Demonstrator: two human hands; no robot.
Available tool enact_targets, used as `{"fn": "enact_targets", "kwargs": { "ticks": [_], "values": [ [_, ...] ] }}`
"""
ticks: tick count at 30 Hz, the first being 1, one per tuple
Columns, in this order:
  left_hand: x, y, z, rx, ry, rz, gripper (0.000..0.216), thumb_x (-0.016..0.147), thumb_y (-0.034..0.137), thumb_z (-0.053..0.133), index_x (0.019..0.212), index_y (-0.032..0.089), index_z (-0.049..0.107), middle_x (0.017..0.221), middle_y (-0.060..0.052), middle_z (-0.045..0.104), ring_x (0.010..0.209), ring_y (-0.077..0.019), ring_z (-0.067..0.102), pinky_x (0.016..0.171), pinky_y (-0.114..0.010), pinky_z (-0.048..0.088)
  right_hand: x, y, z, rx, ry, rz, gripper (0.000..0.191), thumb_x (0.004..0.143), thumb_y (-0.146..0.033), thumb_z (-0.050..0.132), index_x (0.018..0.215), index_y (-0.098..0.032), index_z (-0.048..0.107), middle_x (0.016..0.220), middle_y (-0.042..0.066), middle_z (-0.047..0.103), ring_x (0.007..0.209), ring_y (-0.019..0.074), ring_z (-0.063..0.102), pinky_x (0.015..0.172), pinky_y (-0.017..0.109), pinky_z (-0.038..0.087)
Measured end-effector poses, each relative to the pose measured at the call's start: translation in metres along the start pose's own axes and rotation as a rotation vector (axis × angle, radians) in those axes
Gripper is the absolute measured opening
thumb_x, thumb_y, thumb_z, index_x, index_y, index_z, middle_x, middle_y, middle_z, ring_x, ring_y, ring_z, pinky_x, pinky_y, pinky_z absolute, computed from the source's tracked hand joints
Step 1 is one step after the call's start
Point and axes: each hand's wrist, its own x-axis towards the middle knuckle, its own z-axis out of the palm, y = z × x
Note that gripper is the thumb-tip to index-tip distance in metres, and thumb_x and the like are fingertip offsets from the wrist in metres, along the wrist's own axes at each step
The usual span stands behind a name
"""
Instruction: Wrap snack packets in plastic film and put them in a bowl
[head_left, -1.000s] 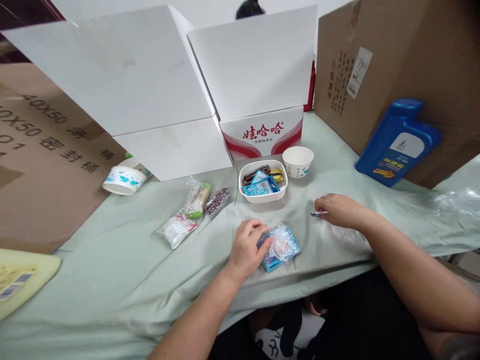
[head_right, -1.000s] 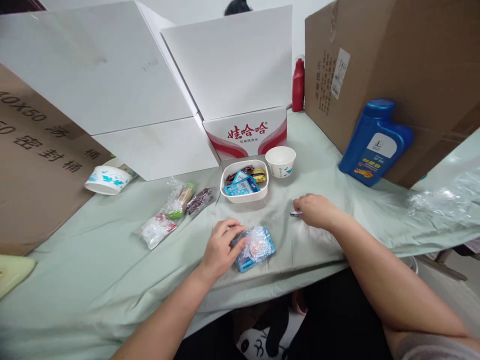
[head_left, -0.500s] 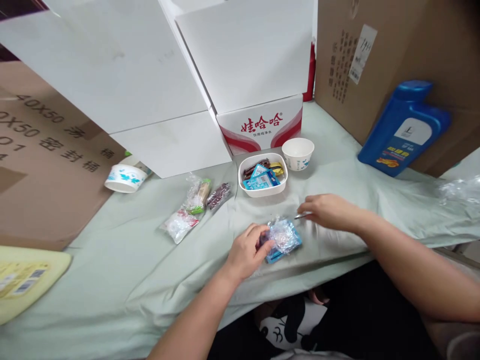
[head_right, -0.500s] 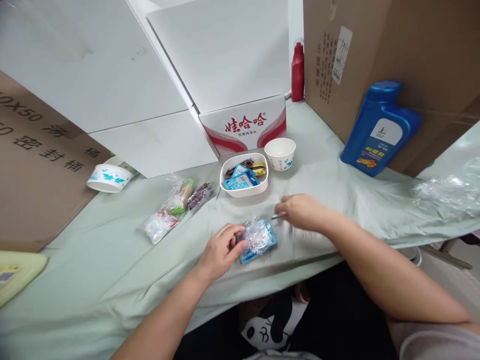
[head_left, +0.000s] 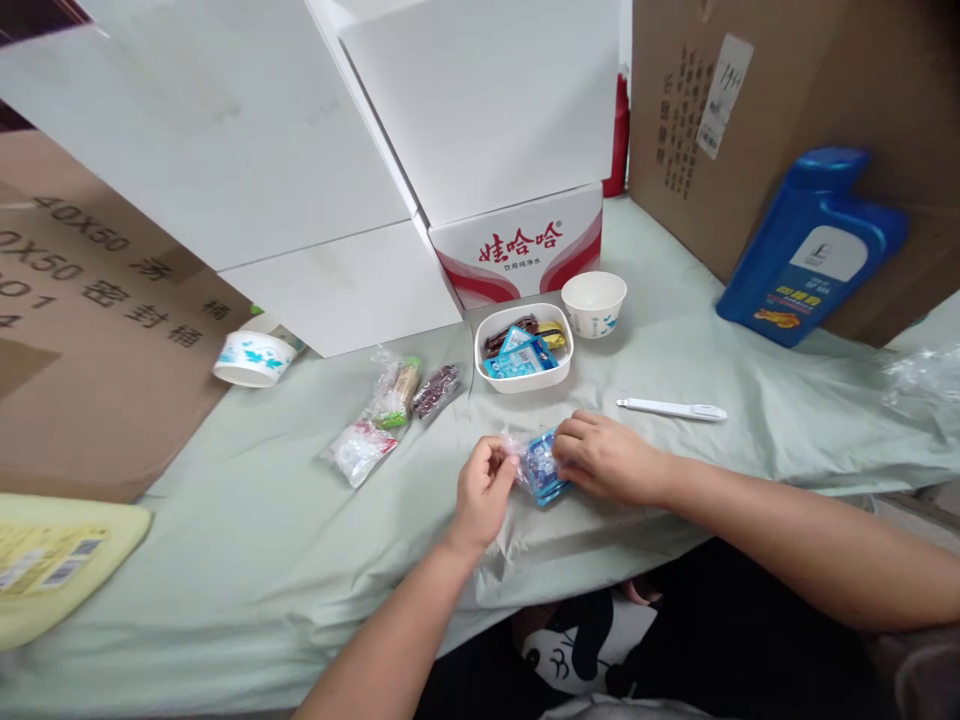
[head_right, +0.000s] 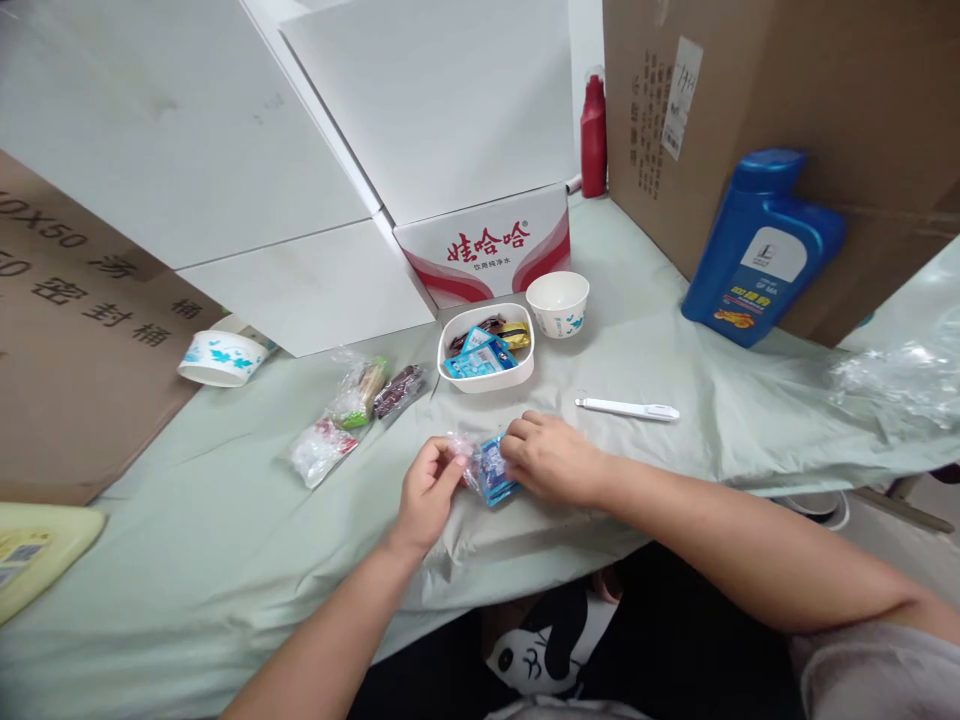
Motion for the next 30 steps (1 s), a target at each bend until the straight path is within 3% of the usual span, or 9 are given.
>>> {"fn": "enact_targets", "kwargs": {
  "ticks": [5,8,12,16,18,20,22,26,30],
  "values": [
    [0.012,0.005,-0.015,-0.361,0.190,-0.111,0.019,0.073,0.030,0.068,0.080,0.018,0.056,0.082,-0.001,0.063,0.064,-0.0114,0.058,0.058,-0.022,0.046,-0.005,0.024,-0.013,0.126,0.161,0.081,0.014,0.093,-0.024,0.051,0.088,-0.016,0.059,0.086,0.009,0.063,0.082,0.0204,0.056,0.074,0.032,0.045],
    [0.018,0.011,-0.024,-0.454,0.293,-0.152,0.023,0.062,0.021,0.069,0.074,0.019,0.049,0.076,0.003,0.059,0.059,-0.0099,0.058,0.054,-0.021,0.044,-0.012,0.034,-0.018,0.189,0.283,0.121,0.012,0.092,-0.028,0.054,0.092,-0.017,0.059,0.089,0.009,0.064,0.084,0.0208,0.058,0.075,0.033,0.047],
    [0.025,0.004,-0.032,-0.372,0.370,-0.148,0.020,0.061,0.018,0.063,0.074,0.020,0.048,0.066,0.006,0.051,0.055,-0.0078,0.050,0.052,-0.019,0.040,-0.017,0.043,-0.017,0.226,0.289,0.155,0.009,0.090,-0.026,0.056,0.089,-0.018,0.060,0.089,0.007,0.067,0.084,0.0202,0.061,0.075,0.033,0.048],
    [0.026,-0.007,-0.039,-0.060,0.547,0.043,0.015,0.073,0.023,0.059,0.087,0.020,0.055,0.083,0.001,0.057,0.076,-0.0123,0.056,0.071,-0.024,0.045,-0.016,0.043,-0.015,0.225,0.237,0.147,0.006,0.089,-0.023,0.056,0.087,-0.019,0.060,0.096,0.009,0.068,0.090,0.0210,0.063,0.079,0.035,0.050],
    [0.024,-0.006,-0.040,0.141,0.496,0.176,0.020,0.084,0.028,0.053,0.102,0.020,0.057,0.102,-0.004,0.061,0.094,-0.0167,0.058,0.083,-0.029,0.045,-0.015,0.039,-0.016,0.231,0.217,0.065,0.004,0.088,-0.020,0.056,0.085,-0.019,0.058,0.108,0.011,0.066,0.106,0.0228,0.060,0.088,0.037,0.048],
    [0.021,-0.004,-0.040,0.343,0.322,0.281,0.032,0.090,0.034,0.049,0.119,0.020,0.054,0.113,-0.008,0.062,0.106,-0.0217,0.056,0.091,-0.035,0.043,-0.013,0.034,-0.017,0.226,0.157,-0.023,0.004,0.084,-0.015,0.056,0.084,-0.019,0.057,0.114,0.012,0.064,0.115,0.0239,0.055,0.094,0.038,0.045],
    [0.019,-0.003,-0.038,0.571,0.164,0.314,0.042,0.089,0.039,0.053,0.126,0.019,0.053,0.108,-0.009,0.064,0.107,-0.0260,0.055,0.093,-0.041,0.041,-0.012,0.033,-0.019,0.183,0.069,-0.031,0.010,0.079,-0.011,0.055,0.086,-0.018,0.057,0.105,0.011,0.066,0.106,0.0239,0.059,0.091,0.039,0.046],
    [0.020,-0.008,-0.034,0.907,0.032,0.236,0.025,0.082,0.031,0.063,0.105,0.023,0.068,0.082,-0.005,0.065,0.090,-0.0271,0.057,0.085,-0.044,0.041,-0.016,0.043,-0.022,0.015,0.002,0.147,0.028,0.074,-0.006,0.051,0.100,-0.014,0.059,0.086,0.009,0.065,0.082,0.0229,0.060,0.082,0.040,0.047],
    [0.020,-0.006,-0.033,0.906,0.080,0.365,0.011,0.083,0.020,0.059,0.083,0.022,0.069,0.090,-0.006,0.066,0.091,-0.0252,0.058,0.086,-0.043,0.042,-0.020,0.051,-0.021,-0.093,0.164,0.226,0.043,0.072,-0.001,0.045,0.111,-0.015,0.060,0.100,0.013,0.065,0.098,0.0282,0.057,0.086,0.045,0.046]
  ]
}}
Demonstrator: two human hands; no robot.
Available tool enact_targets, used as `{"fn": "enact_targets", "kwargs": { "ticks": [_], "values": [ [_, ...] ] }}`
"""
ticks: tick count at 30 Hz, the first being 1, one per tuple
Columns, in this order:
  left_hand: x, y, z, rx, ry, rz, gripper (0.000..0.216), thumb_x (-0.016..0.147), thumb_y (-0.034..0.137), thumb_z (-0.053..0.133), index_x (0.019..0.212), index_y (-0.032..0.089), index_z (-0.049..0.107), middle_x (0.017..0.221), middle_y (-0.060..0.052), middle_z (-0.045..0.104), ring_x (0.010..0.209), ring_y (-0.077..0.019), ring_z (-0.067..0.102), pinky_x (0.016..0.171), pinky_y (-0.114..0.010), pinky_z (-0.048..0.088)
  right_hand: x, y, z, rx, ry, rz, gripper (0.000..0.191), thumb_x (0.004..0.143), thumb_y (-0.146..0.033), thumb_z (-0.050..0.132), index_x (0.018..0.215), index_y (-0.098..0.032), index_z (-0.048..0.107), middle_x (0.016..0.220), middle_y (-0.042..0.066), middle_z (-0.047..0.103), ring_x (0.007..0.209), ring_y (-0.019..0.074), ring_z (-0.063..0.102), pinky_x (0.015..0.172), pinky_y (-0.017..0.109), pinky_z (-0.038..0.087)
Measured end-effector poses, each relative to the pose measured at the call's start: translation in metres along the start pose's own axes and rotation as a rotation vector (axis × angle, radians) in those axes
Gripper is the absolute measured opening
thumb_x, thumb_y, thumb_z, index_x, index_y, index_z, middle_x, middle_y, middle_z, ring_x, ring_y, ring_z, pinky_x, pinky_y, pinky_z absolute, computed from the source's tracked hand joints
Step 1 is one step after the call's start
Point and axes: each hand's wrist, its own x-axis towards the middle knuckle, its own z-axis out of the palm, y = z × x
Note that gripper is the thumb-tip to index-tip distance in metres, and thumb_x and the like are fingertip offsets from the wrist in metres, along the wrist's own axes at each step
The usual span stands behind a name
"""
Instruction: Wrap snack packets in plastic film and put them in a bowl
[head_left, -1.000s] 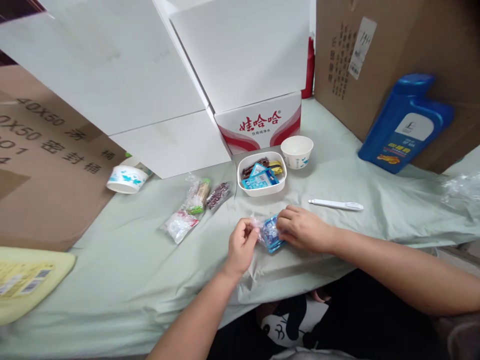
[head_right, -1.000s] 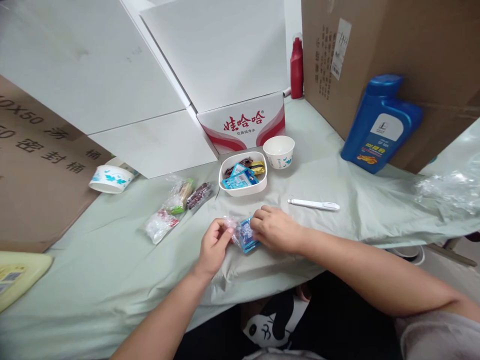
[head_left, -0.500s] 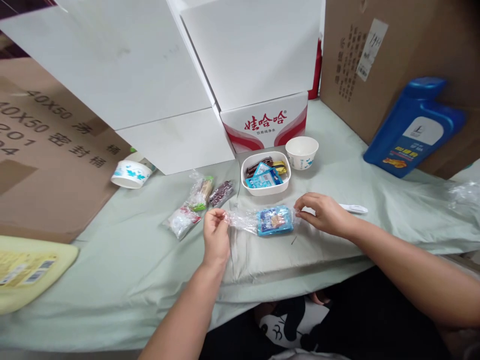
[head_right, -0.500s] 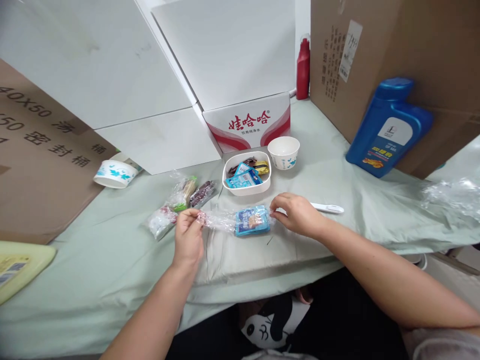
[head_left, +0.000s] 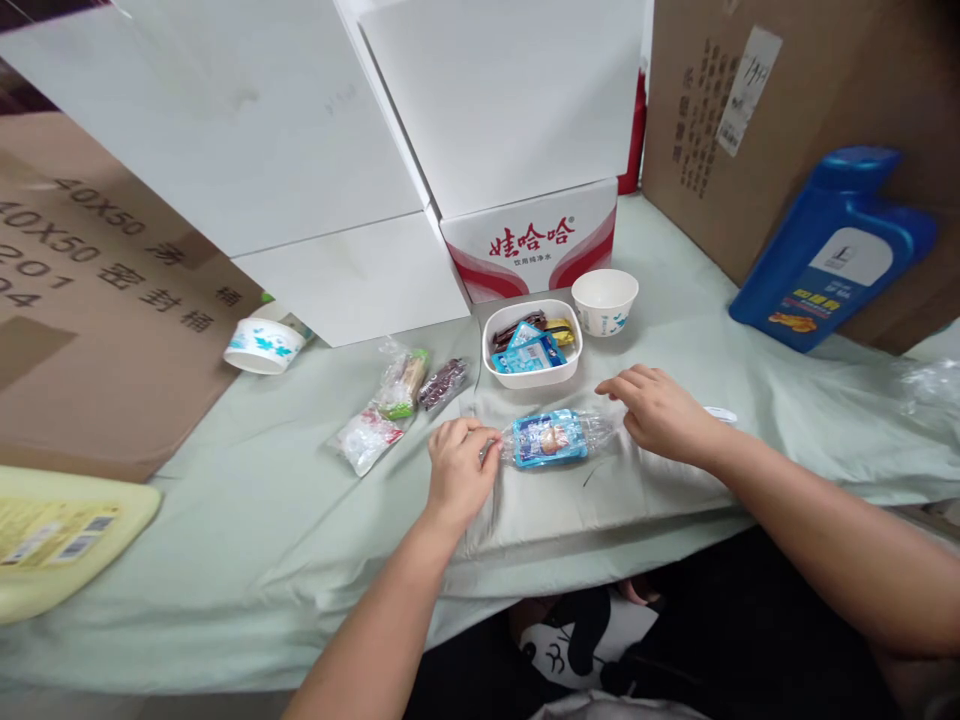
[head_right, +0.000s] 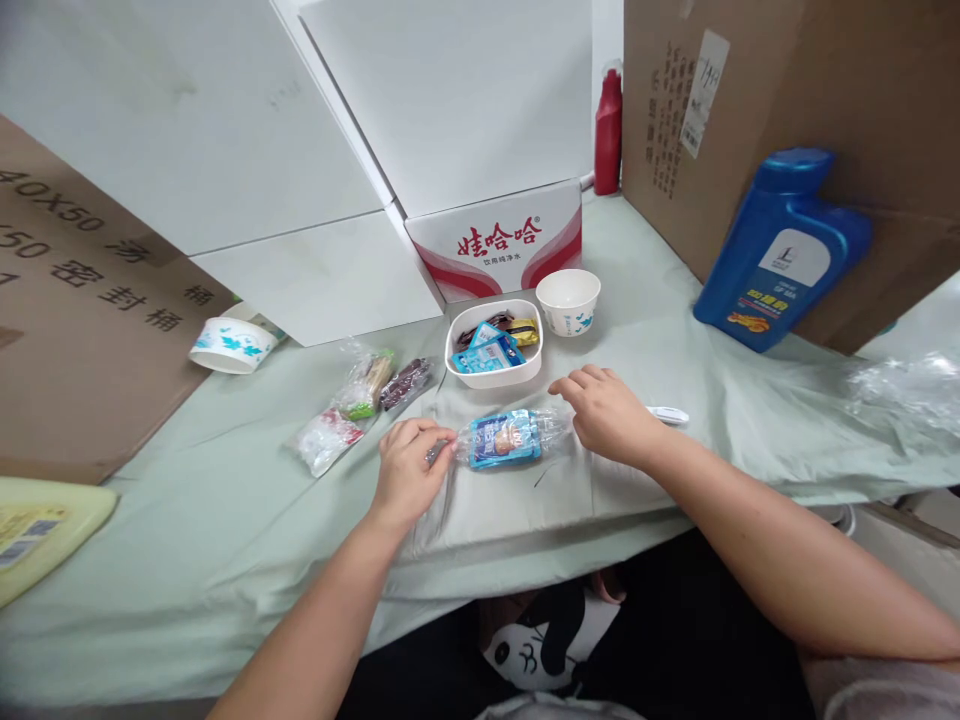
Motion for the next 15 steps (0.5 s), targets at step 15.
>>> {"fn": "enact_targets", "kwargs": {
  "ticks": [15],
  "values": [
    [-0.020,0.040,-0.064,-0.046,-0.365,0.462,0.008,0.085,0.020,0.055,0.086,0.019,0.063,0.073,-0.002,0.064,0.082,-0.0208,0.062,0.100,-0.048,0.040,-0.013,-0.051,-0.015,0.051,-0.415,-0.447,0.022,0.088,-0.015,0.050,0.071,-0.018,0.064,0.071,0.004,0.064,0.070,0.0159,0.055,0.067,0.030,0.039]
  ]
}}
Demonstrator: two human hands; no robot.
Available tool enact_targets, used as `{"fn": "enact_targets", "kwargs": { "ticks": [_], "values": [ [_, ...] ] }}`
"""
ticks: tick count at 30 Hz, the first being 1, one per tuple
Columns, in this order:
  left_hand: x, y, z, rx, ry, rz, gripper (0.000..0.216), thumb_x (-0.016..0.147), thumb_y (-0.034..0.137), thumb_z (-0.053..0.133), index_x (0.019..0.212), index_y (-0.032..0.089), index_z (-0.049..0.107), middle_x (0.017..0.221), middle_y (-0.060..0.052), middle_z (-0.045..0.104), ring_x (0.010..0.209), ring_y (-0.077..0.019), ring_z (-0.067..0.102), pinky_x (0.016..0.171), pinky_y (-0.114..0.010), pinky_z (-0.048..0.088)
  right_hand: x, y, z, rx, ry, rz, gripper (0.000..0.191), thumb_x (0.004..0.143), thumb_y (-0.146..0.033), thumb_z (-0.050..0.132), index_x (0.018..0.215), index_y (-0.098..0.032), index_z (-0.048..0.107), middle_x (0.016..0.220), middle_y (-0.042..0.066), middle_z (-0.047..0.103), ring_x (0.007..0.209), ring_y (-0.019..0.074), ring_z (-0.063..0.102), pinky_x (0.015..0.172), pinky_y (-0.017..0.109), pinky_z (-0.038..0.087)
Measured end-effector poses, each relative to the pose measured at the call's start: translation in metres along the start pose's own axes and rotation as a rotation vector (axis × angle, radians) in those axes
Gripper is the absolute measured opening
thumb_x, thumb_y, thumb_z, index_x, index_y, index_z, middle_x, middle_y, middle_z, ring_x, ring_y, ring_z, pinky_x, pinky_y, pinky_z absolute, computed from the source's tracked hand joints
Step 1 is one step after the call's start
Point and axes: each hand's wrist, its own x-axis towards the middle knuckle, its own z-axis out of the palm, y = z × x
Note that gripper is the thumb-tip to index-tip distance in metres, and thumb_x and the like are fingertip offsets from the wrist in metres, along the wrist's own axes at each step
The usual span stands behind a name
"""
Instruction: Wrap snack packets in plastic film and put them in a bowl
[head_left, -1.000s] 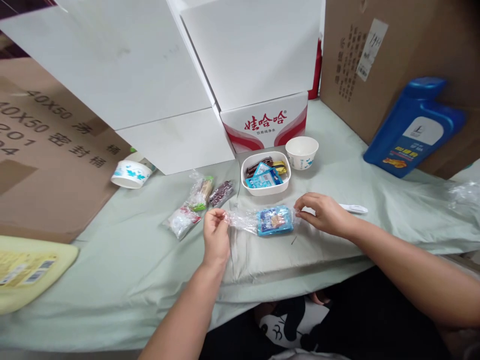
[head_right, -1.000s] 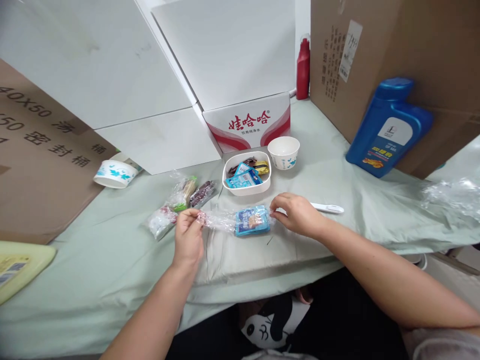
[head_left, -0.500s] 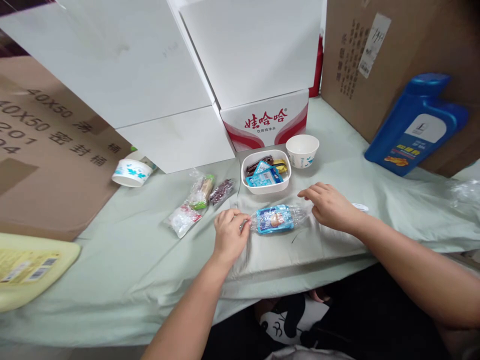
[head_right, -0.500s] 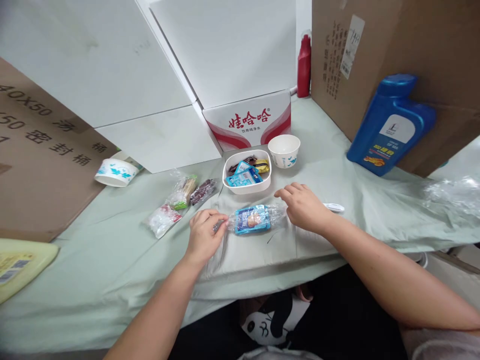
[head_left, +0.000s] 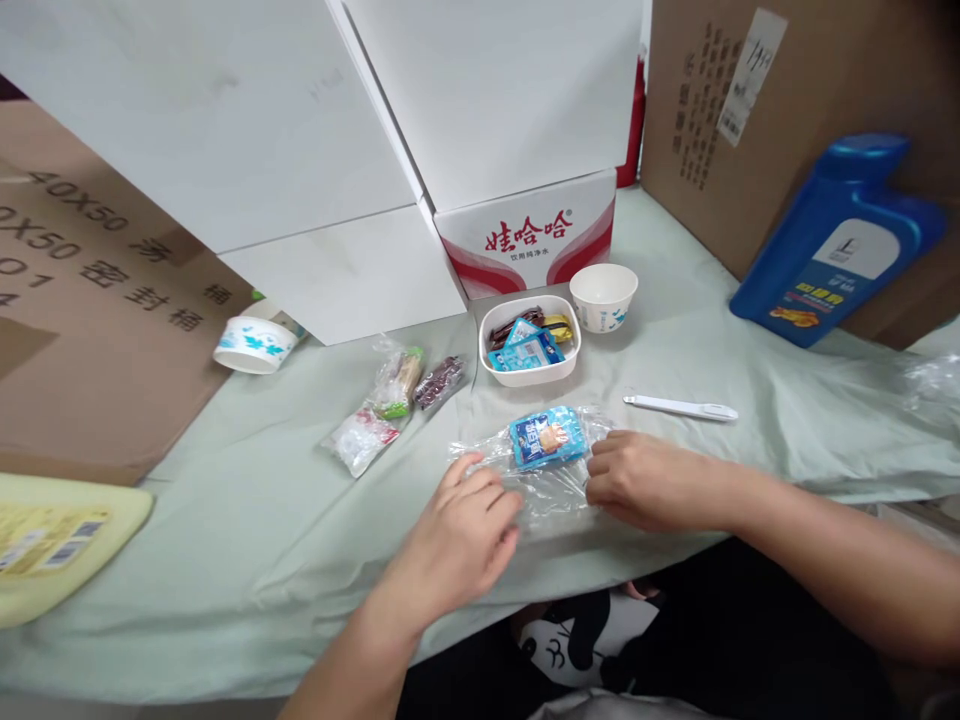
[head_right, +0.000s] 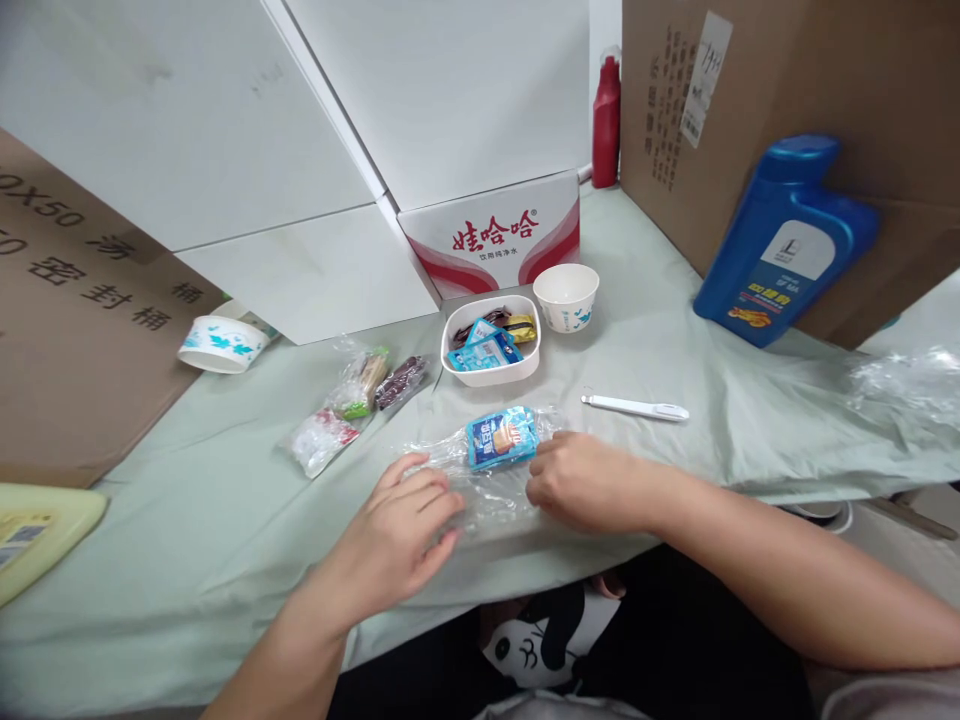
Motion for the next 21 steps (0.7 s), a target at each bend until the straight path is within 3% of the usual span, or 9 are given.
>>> {"fn": "enact_targets", "kwargs": {
  "ticks": [3,7,9,11,13,15,16,18,21],
  "values": [
    [-0.003,0.008,0.006,0.054,-0.124,-0.079,0.024,0.089,0.037,0.056,0.072,0.021,0.061,0.063,-0.001,0.060,0.066,-0.0201,0.059,0.079,-0.041,0.050,0.000,-0.009,0.002,0.040,-0.091,-0.012,0.018,0.088,-0.020,0.056,0.073,-0.018,0.066,0.072,0.003,0.066,0.071,0.0164,0.058,0.064,0.028,0.039],
    [-0.003,0.001,0.023,0.183,-0.171,-0.270,0.023,0.093,0.024,0.045,0.079,0.021,0.062,0.069,-0.003,0.062,0.062,-0.0205,0.061,0.059,-0.032,0.047,0.007,-0.006,0.007,-0.011,-0.118,0.194,0.023,0.093,-0.031,0.053,0.081,-0.018,0.066,0.078,0.005,0.069,0.068,0.0178,0.063,0.058,0.028,0.039],
    [-0.003,-0.005,0.029,0.208,-0.159,-0.372,0.018,0.091,0.022,0.047,0.098,0.021,0.064,0.083,-0.005,0.065,0.060,-0.0200,0.062,0.055,-0.031,0.046,0.010,0.000,0.010,-0.129,-0.076,0.359,0.024,0.094,-0.032,0.051,0.086,-0.016,0.066,0.080,0.009,0.070,0.065,0.0196,0.064,0.055,0.029,0.039],
    [-0.002,-0.010,0.031,0.226,-0.111,-0.456,0.035,0.089,0.026,0.053,0.123,0.020,0.056,0.108,-0.011,0.065,0.062,-0.0203,0.064,0.054,-0.031,0.047,0.011,0.006,0.013,-0.235,-0.028,0.493,0.025,0.091,-0.036,0.055,0.095,-0.014,0.065,0.083,0.012,0.070,0.065,0.0223,0.066,0.053,0.030,0.040],
    [-0.001,-0.011,0.031,0.259,-0.049,-0.506,0.061,0.085,0.032,0.061,0.140,0.019,0.040,0.134,-0.018,0.053,0.064,-0.0218,0.065,0.055,-0.034,0.049,0.010,0.011,0.014,-0.284,0.013,0.576,0.040,0.087,-0.044,0.061,0.111,-0.012,0.061,0.085,0.013,0.071,0.066,0.0241,0.067,0.052,0.030,0.041],
    [0.000,-0.010,0.029,0.284,0.012,-0.517,0.074,0.082,0.037,0.064,0.146,0.017,0.031,0.148,-0.022,0.038,0.065,-0.0227,0.065,0.057,-0.036,0.051,0.008,0.012,0.014,-0.297,0.046,0.628,0.060,0.083,-0.050,0.065,0.128,-0.011,0.052,0.084,0.014,0.071,0.065,0.0246,0.067,0.052,0.030,0.042],
    [0.001,-0.009,0.028,0.280,0.056,-0.506,0.074,0.083,0.038,0.064,0.146,0.017,0.032,0.150,-0.022,0.036,0.067,-0.0229,0.066,0.059,-0.037,0.051,0.008,0.012,0.014,-0.299,0.073,0.641,0.068,0.082,-0.051,0.065,0.133,-0.010,0.047,0.085,0.014,0.072,0.065,0.0248,0.066,0.053,0.030,0.043],
    [0.004,-0.008,0.027,0.233,0.193,-0.439,0.057,0.087,0.034,0.059,0.139,0.017,0.042,0.144,-0.019,0.045,0.074,-0.0235,0.067,0.066,-0.038,0.053,0.008,0.011,0.012,-0.287,0.162,0.618,0.068,0.085,-0.050,0.062,0.136,-0.009,0.044,0.089,0.016,0.071,0.071,0.0264,0.066,0.057,0.033,0.046],
    [0.009,-0.006,0.030,0.095,0.346,-0.234,0.025,0.091,0.021,0.051,0.115,0.021,0.061,0.114,-0.010,0.067,0.090,-0.0234,0.066,0.083,-0.039,0.053,0.013,0.007,0.012,-0.210,0.311,0.421,0.038,0.094,-0.035,0.050,0.123,-0.011,0.056,0.097,0.016,0.069,0.086,0.0272,0.064,0.069,0.037,0.050]
  ]
}}
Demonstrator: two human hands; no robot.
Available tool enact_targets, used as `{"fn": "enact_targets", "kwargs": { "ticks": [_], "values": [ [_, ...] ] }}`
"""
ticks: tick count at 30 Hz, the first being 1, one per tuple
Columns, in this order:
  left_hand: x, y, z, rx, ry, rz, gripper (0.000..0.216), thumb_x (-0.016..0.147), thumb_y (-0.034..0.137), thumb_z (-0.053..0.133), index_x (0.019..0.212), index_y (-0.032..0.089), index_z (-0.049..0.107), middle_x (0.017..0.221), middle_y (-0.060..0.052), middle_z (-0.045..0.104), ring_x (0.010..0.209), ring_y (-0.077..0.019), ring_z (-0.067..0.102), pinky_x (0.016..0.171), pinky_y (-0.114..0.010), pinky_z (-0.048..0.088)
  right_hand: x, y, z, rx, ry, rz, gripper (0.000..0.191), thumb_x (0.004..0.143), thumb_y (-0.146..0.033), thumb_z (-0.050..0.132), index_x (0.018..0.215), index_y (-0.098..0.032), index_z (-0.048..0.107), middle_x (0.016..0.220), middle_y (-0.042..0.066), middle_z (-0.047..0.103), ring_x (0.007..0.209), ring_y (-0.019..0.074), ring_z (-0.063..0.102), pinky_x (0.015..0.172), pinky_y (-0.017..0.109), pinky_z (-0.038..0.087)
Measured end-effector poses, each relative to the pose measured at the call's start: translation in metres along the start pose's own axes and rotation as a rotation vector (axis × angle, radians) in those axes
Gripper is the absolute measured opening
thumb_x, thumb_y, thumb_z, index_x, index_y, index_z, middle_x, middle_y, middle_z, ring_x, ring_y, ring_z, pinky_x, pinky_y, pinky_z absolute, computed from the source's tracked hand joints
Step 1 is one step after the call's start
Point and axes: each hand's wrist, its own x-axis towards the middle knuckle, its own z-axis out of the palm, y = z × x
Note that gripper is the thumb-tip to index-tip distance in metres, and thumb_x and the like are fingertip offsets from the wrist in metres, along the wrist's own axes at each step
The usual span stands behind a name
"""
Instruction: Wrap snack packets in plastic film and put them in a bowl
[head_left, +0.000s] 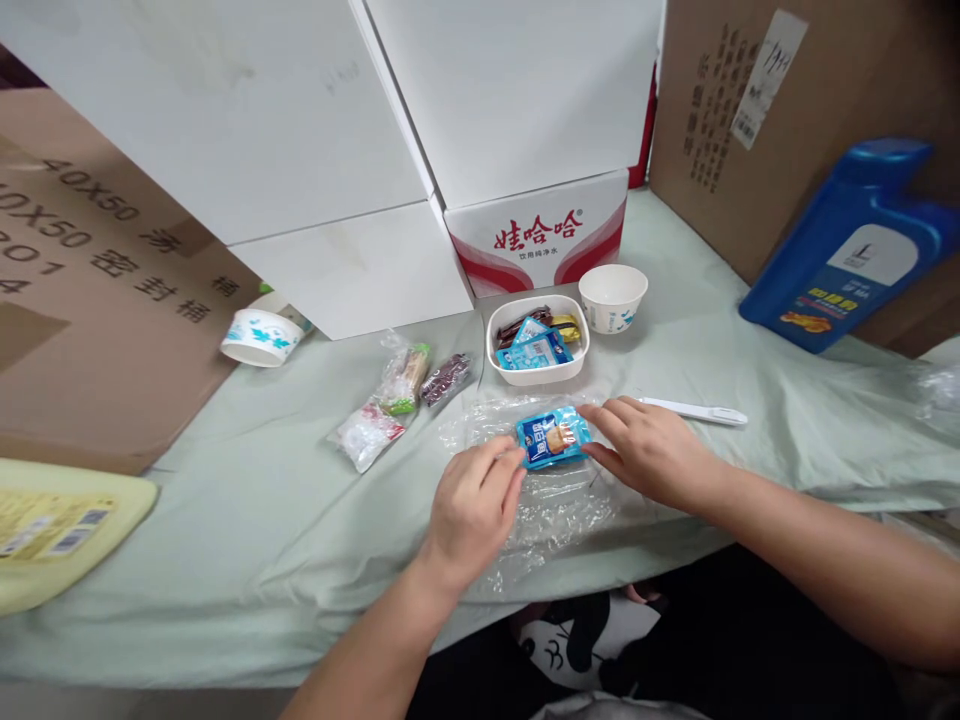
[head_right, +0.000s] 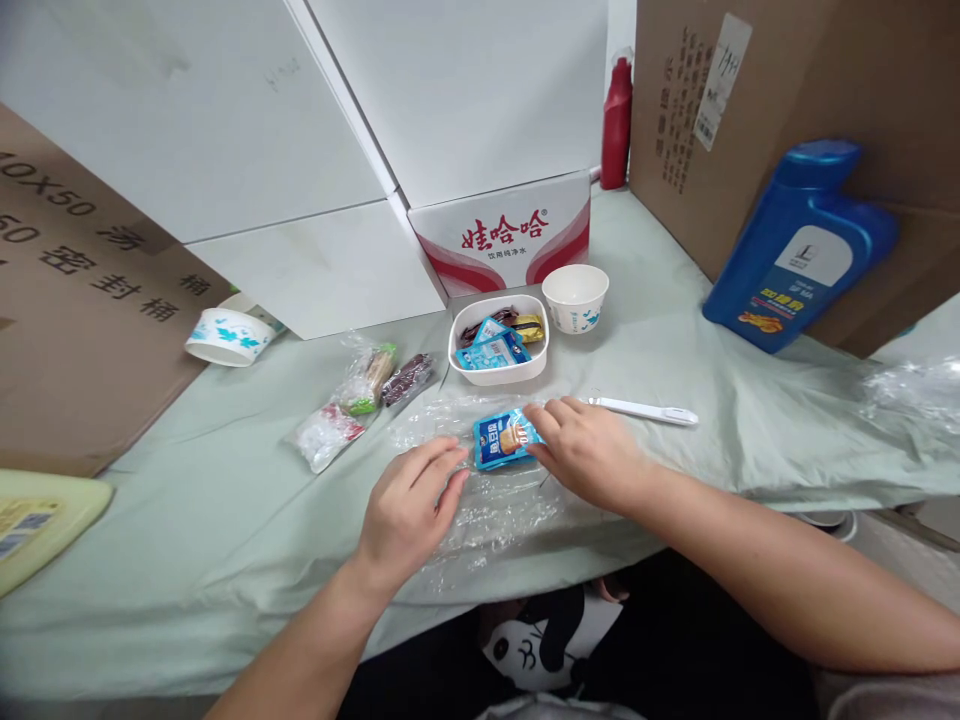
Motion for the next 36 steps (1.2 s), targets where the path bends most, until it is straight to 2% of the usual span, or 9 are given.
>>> {"fn": "enact_targets", "kwargs": {
  "ticks": [2,4,9,14,19,24,28,34,36],
  "values": [
    [0.001,0.001,0.008,-0.104,-0.043,0.072,0.025,0.090,0.016,0.050,0.112,0.022,0.062,0.108,-0.008,0.069,0.103,-0.0241,0.064,0.094,-0.041,0.051,0.003,-0.003,0.006,0.118,0.028,-0.153,0.027,0.096,-0.023,0.043,0.115,-0.015,0.061,0.102,0.014,0.067,0.094,0.0249,0.062,0.079,0.039,0.051],
    [0.001,0.001,0.018,-0.147,-0.154,0.047,0.039,0.088,0.021,0.055,0.127,0.021,0.053,0.126,-0.011,0.062,0.122,-0.0280,0.054,0.103,-0.046,0.045,0.007,-0.005,0.016,0.193,0.010,-0.240,0.029,0.093,-0.019,0.047,0.119,-0.017,0.060,0.114,0.013,0.065,0.106,0.0245,0.059,0.090,0.041,0.049],
    [-0.002,-0.007,0.035,-0.193,-0.386,-0.103,0.094,0.078,0.037,0.071,0.151,0.022,0.013,0.153,-0.018,0.033,0.141,-0.0344,0.031,0.112,-0.056,0.034,0.016,0.003,0.042,0.163,-0.071,-0.171,0.054,0.086,-0.031,0.062,0.135,-0.013,0.049,0.134,0.019,0.054,0.123,0.0303,0.050,0.100,0.048,0.042],
    [-0.003,-0.011,0.033,-0.244,-0.394,-0.161,0.111,0.075,0.036,0.075,0.152,0.029,-0.005,0.159,-0.017,0.015,0.146,-0.0336,0.017,0.115,-0.055,0.029,0.022,0.014,0.038,0.127,-0.084,-0.185,0.039,0.094,-0.025,0.049,0.131,-0.012,0.052,0.125,0.018,0.061,0.112,0.0265,0.060,0.092,0.041,0.047],
    [-0.001,-0.013,0.029,-0.307,-0.396,-0.171,0.133,0.066,0.036,0.083,0.149,0.030,-0.021,0.160,-0.019,0.011,0.145,-0.0358,0.021,0.112,-0.056,0.032,0.020,0.030,0.019,0.186,-0.059,-0.079,0.029,0.098,-0.025,0.036,0.113,-0.015,0.059,0.088,0.010,0.071,0.076,0.0210,0.066,0.067,0.031,0.047],
    [0.003,-0.017,0.025,-0.316,-0.471,-0.160,0.119,0.063,0.043,0.083,0.153,0.028,0.006,0.154,-0.016,0.030,0.141,-0.0379,0.030,0.111,-0.057,0.032,0.044,0.055,-0.004,0.441,0.230,0.270,0.035,0.099,-0.038,0.029,0.105,-0.018,0.057,0.079,0.005,0.067,0.067,0.0187,0.061,0.063,0.028,0.045],
    [0.005,-0.018,0.025,-0.316,-0.500,-0.149,0.102,0.062,0.050,0.082,0.147,0.024,0.032,0.149,-0.015,0.040,0.139,-0.0373,0.032,0.112,-0.057,0.030,0.094,0.070,-0.015,0.271,0.351,0.528,0.036,0.098,-0.038,0.029,0.107,-0.019,0.057,0.091,0.010,0.069,0.083,0.0258,0.062,0.070,0.033,0.045],
    [0.004,-0.020,0.025,-0.302,-0.503,-0.142,0.092,0.061,0.053,0.081,0.140,0.022,0.044,0.148,-0.015,0.041,0.138,-0.0375,0.033,0.110,-0.058,0.031,0.134,0.060,-0.006,0.049,-0.069,0.553,0.036,0.091,-0.034,0.044,0.118,-0.013,0.057,0.110,0.020,0.068,0.098,0.0334,0.063,0.077,0.039,0.047],
    [0.004,-0.020,0.024,-0.297,-0.512,-0.135,0.088,0.063,0.052,0.080,0.139,0.023,0.045,0.148,-0.015,0.042,0.138,-0.0374,0.033,0.110,-0.058,0.032,0.129,0.055,-0.003,0.036,-0.084,0.522,0.047,0.089,-0.036,0.049,0.129,-0.012,0.049,0.113,0.020,0.067,0.101,0.0345,0.062,0.080,0.042,0.048]
  ]
}}
